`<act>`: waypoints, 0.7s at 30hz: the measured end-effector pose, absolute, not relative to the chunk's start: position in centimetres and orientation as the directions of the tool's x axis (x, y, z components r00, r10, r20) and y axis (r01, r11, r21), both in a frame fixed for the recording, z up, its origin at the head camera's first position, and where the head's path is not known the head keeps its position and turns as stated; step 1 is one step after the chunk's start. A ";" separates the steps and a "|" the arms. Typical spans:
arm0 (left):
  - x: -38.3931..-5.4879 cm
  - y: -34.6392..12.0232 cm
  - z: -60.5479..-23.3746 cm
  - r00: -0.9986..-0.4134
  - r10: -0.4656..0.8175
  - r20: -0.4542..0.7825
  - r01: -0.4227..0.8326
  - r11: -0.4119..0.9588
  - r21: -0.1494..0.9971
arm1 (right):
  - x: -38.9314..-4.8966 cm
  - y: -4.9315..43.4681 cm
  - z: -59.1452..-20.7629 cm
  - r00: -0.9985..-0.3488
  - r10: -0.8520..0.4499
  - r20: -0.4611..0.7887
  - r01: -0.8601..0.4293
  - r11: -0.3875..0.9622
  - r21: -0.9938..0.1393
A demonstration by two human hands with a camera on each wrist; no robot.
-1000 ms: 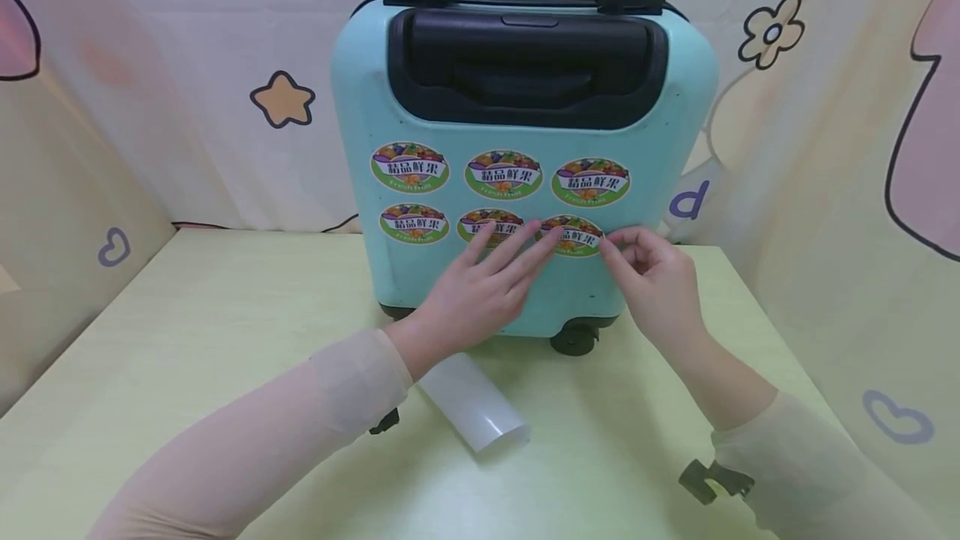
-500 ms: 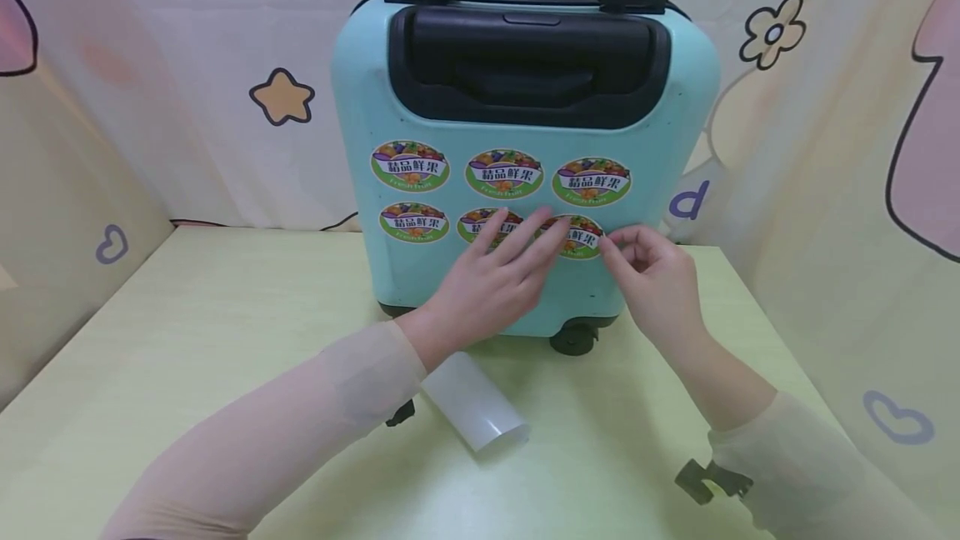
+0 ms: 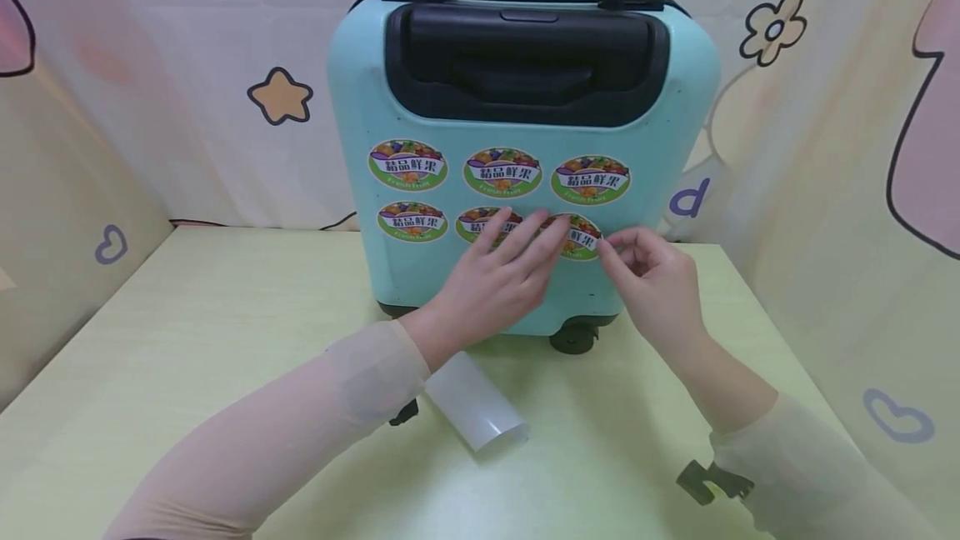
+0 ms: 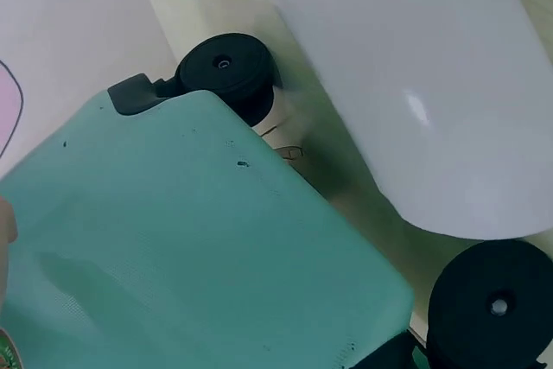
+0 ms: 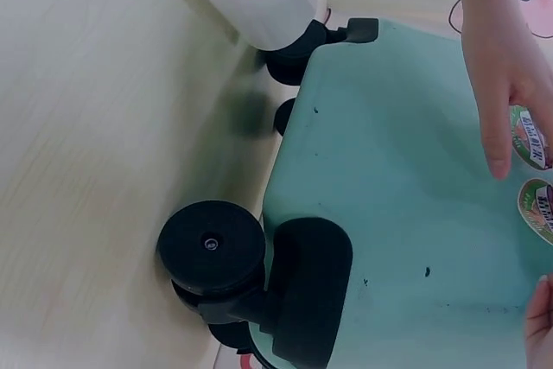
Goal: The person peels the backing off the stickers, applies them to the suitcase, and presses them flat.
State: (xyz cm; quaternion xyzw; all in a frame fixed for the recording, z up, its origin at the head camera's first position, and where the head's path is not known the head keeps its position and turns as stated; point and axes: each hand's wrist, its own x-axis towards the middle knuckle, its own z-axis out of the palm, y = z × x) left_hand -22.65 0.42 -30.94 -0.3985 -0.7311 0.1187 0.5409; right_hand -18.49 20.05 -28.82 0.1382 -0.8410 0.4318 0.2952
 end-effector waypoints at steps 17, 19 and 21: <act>-22.6 0.5 -30.9 -0.097 0.739 0.667 0.488 0.620 -0.615 | -18.7 20.1 -28.8 -0.781 0.015 0.624 -0.487 0.610 -0.625; -22.6 0.7 -30.5 -0.086 0.726 0.682 0.482 0.630 -0.609 | -18.7 20.1 -28.7 -0.781 0.016 0.625 -0.487 0.610 -0.625; -22.7 0.9 -30.3 -0.080 0.717 0.692 0.478 0.637 -0.605 | -18.7 20.1 -28.7 -0.782 0.019 0.623 -0.485 0.610 -0.626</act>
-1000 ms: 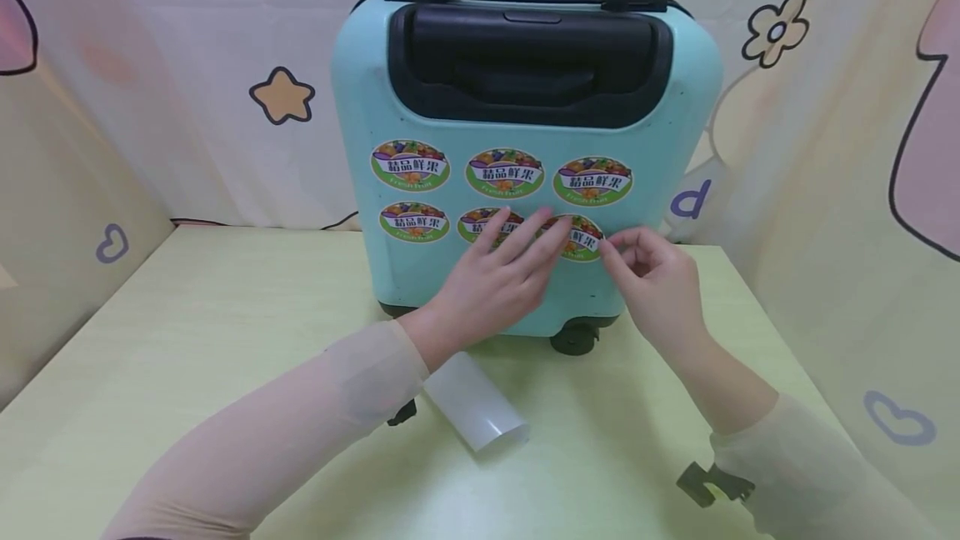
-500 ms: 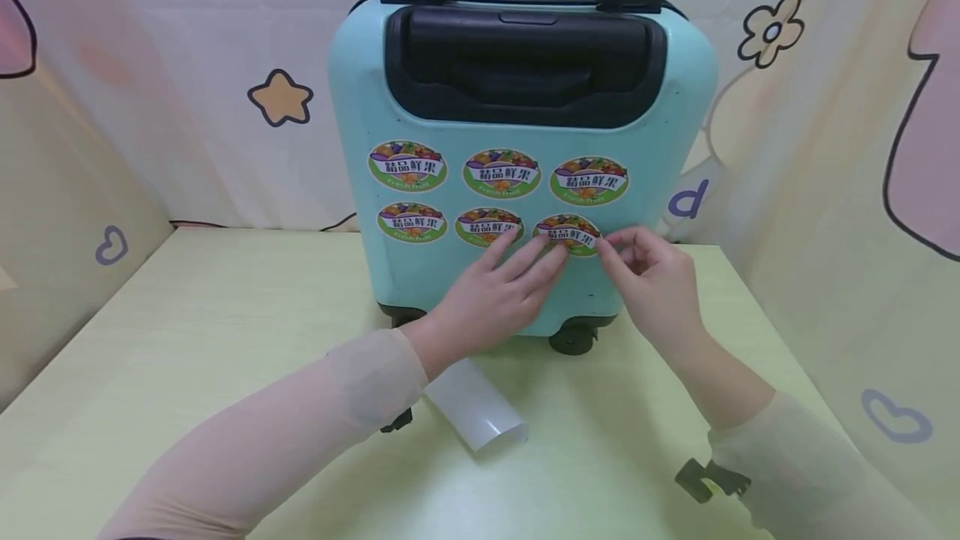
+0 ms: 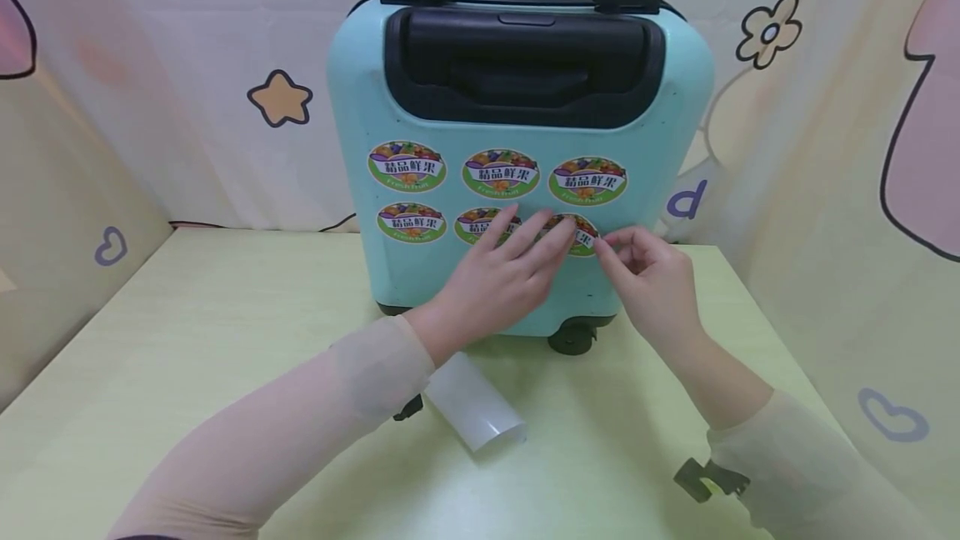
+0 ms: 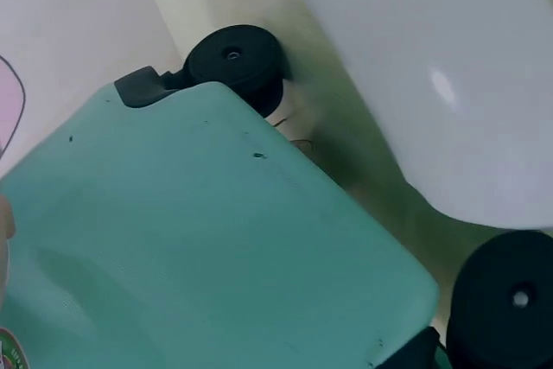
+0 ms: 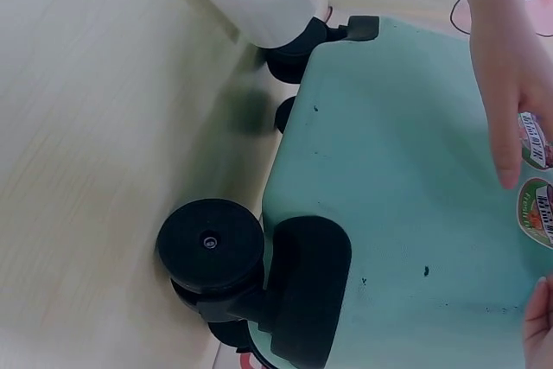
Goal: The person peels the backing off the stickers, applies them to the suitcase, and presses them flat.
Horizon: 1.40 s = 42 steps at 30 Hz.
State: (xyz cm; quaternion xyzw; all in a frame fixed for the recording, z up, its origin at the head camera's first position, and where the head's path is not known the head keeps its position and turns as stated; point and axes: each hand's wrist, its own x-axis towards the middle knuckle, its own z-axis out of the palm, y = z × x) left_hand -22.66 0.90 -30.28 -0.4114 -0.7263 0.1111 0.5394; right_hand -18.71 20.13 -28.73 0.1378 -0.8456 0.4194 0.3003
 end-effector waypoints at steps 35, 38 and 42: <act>-22.2 1.5 -31.4 -0.151 0.788 0.597 0.490 0.584 -0.647 | -19.1 20.2 -29.0 -0.774 0.047 0.631 -0.474 0.619 -0.627; -22.1 1.4 -31.9 -0.167 0.809 0.563 0.497 0.563 -0.660 | -19.2 20.3 -29.0 -0.778 0.050 0.627 -0.466 0.623 -0.628; -22.2 1.4 -31.7 -0.172 0.787 0.593 0.497 0.589 -0.637 | -19.3 20.3 -29.1 -0.772 0.048 0.633 -0.473 0.623 -0.623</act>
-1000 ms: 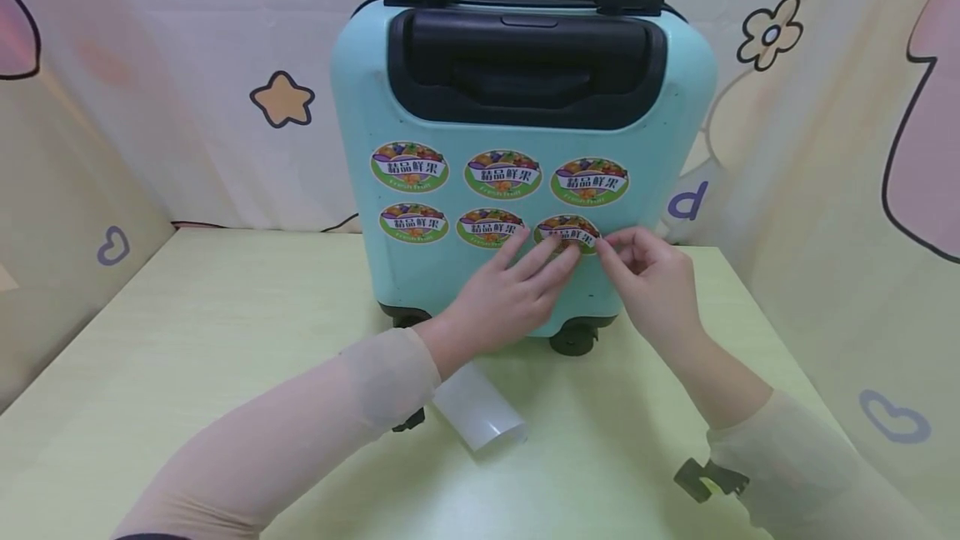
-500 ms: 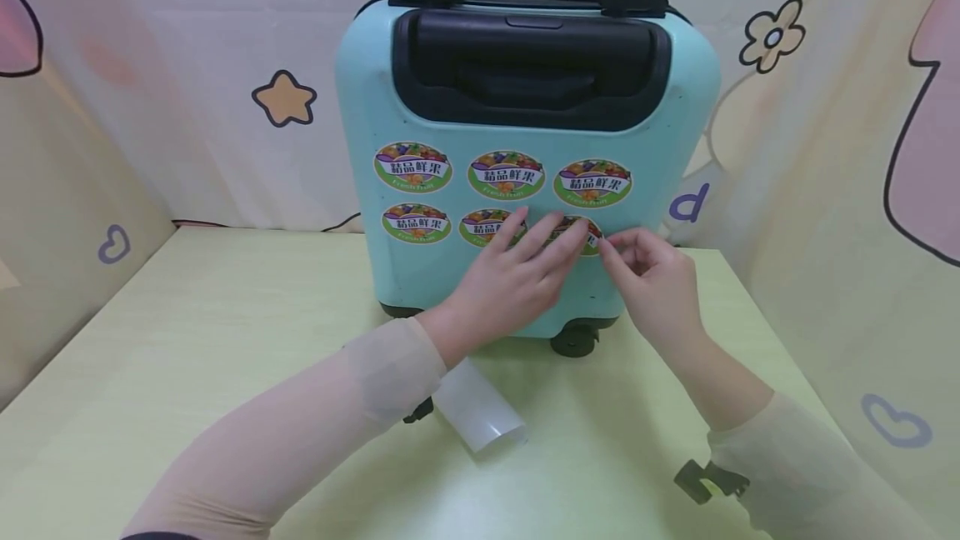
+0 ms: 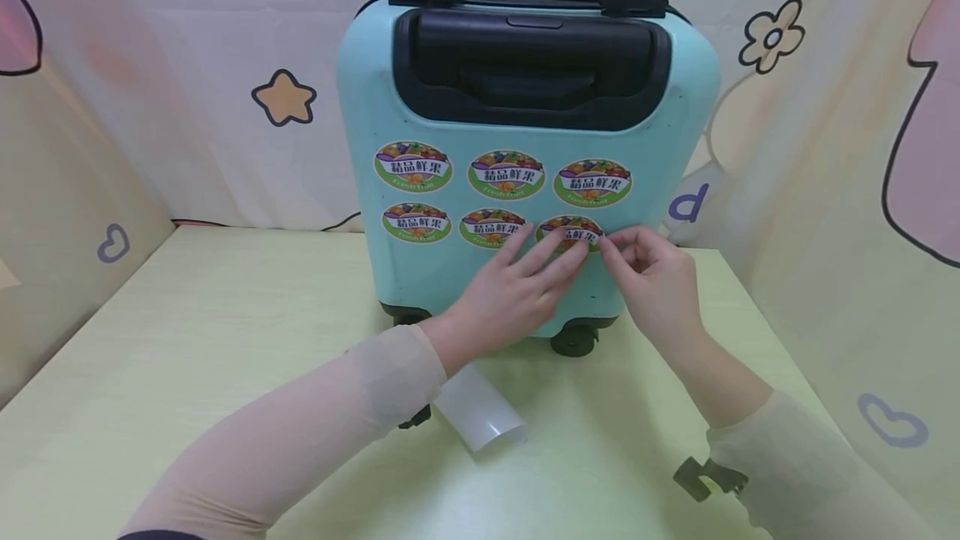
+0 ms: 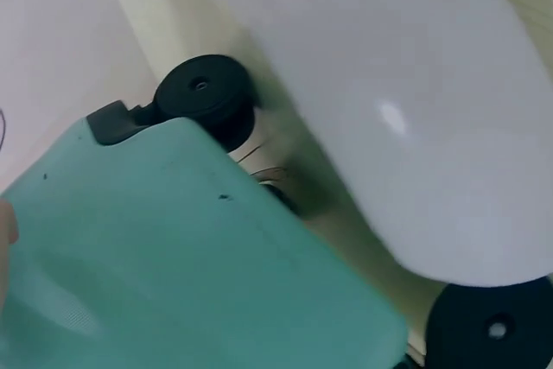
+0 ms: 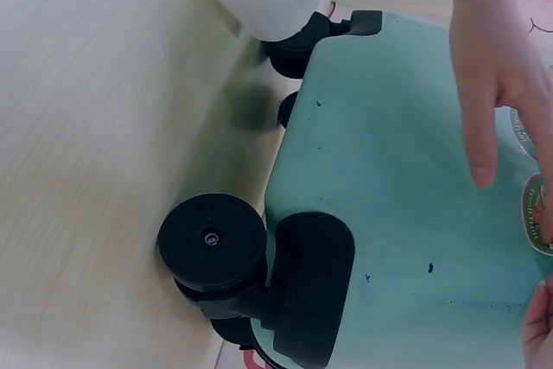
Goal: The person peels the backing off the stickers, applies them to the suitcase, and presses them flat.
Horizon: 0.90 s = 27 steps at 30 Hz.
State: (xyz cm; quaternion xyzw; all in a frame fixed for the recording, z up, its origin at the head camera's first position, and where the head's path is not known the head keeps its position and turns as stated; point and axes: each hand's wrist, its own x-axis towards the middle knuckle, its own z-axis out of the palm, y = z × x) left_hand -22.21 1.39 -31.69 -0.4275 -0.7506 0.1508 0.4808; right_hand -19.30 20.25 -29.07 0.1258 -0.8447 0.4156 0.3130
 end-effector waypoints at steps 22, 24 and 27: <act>-22.2 2.1 -31.5 -0.152 0.766 0.625 0.490 0.608 -0.625 | -19.0 20.2 -29.2 -0.772 0.038 0.635 -0.475 0.629 -0.615; -22.3 2.3 -31.1 -0.137 0.743 0.655 0.486 0.627 -0.609 | -18.8 20.3 -29.3 -0.765 0.034 0.643 -0.483 0.630 -0.608; -22.4 2.5 -30.5 -0.109 0.709 0.697 0.475 0.653 -0.590 | -18.5 20.4 -29.4 -0.761 0.031 0.648 -0.488 0.631 -0.603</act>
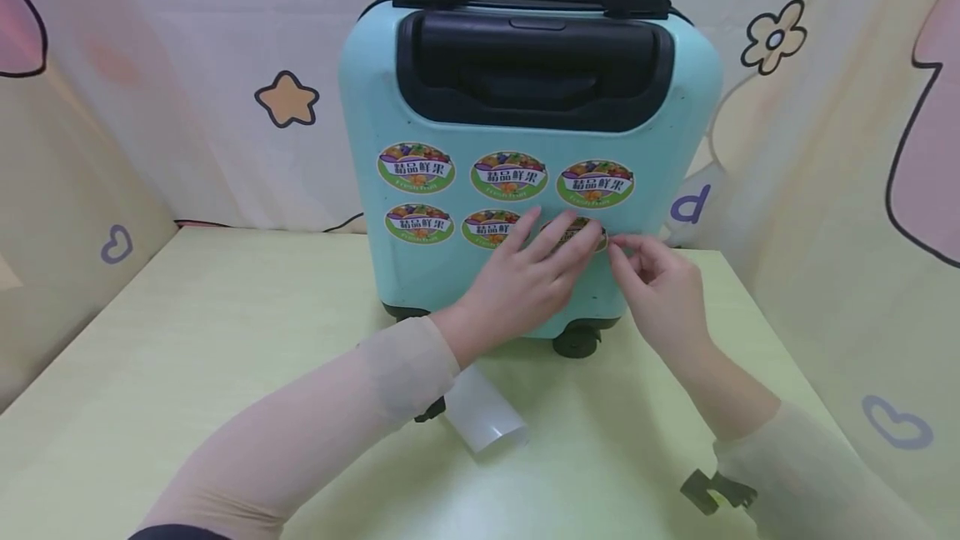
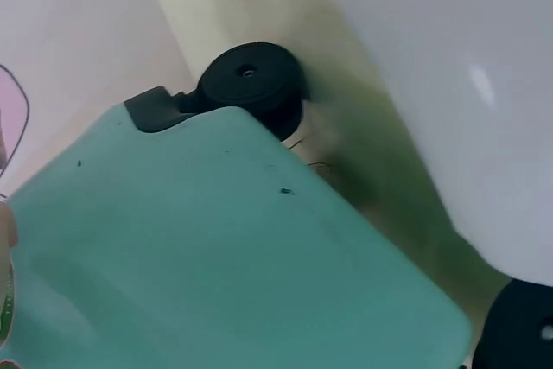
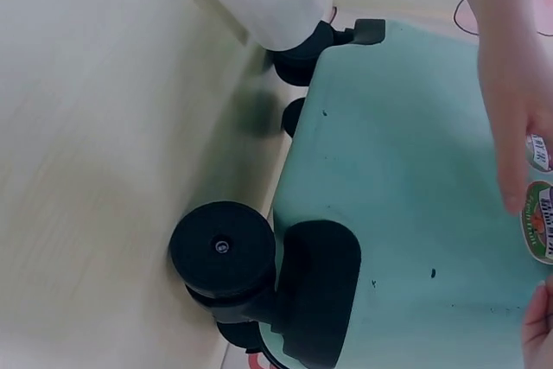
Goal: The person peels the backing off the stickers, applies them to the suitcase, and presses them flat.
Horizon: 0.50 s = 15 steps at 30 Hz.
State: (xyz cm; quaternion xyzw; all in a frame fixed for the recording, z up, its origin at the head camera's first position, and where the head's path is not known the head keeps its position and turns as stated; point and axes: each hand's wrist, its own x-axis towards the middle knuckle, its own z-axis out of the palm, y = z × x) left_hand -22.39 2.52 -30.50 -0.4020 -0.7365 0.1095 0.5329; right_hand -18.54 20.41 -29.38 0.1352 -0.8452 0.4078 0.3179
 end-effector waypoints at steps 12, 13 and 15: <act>-22.1 2.1 -31.1 -0.154 0.756 0.636 0.467 0.623 -0.627 | -17.0 20.1 -30.0 -0.779 0.016 0.627 -0.490 0.608 -0.625; -22.1 2.0 -31.2 -0.164 0.768 0.619 0.477 0.611 -0.631 | -16.9 20.0 -30.1 -0.780 0.020 0.625 -0.487 0.609 -0.626; -22.0 1.8 -31.5 -0.179 0.785 0.593 0.497 0.592 -0.634 | -16.8 20.0 -30.1 -0.781 0.026 0.624 -0.481 0.611 -0.629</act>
